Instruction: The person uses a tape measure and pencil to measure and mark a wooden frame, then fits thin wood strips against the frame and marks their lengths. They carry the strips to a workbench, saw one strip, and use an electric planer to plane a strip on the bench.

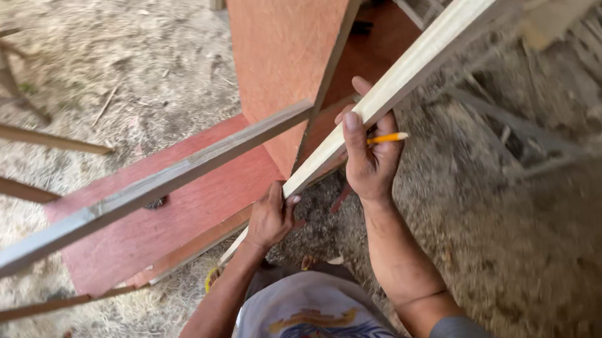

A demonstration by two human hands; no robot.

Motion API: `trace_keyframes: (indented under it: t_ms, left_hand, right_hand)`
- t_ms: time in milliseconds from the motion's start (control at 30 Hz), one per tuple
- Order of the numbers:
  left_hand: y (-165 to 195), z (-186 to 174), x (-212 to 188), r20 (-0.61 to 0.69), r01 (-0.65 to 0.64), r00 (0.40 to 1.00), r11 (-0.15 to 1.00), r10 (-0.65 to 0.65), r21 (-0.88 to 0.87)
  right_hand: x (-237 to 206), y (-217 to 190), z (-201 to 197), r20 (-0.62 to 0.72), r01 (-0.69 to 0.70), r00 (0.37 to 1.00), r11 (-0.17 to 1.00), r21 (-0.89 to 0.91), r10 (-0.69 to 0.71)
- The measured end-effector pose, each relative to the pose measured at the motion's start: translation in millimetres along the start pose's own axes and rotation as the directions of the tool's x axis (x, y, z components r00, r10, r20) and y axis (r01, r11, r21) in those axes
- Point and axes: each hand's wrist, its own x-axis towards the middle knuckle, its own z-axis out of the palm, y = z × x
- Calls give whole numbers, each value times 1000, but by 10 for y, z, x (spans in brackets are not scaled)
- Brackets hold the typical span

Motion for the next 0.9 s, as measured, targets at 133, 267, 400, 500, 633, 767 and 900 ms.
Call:
trace_keyframes:
  t_ms: [133,267,400,500,633,767,900]
  left_hand:
    - [281,151,-27,-110,46,993,999,-43,27]
    - [461,271,-83,-235,23,972,1000,-18,18]
    - [495,412,-140,-217,173,960,984,-178,-42]
    - [461,550,-264,-252,186,950,982,-186,-23]
    - [388,710,-330,-218,205,951,975,-219,-85]
    - [332,857,-262,-351,78,927,984,-130,-157]
    - [331,1120,-179,-445,58,875,953,-192,-298]
  right_hand:
    - [118,-99,-106,118,36,992,992,118,-50]
    - [80,-223,-85,208,77,974,993,87,-93]
    - [-34,-293,-2,325,118,938,992,39,-124]
    - [-165,-326,85,395,233,896,972,-30,-202]
    - [-299,-343,259,497,323,808,944,74,-315]
    - [-426,-328,321,608,394,719,918,40,-336]
    - [-535,-184,187,697,363,647,929,73,-308]
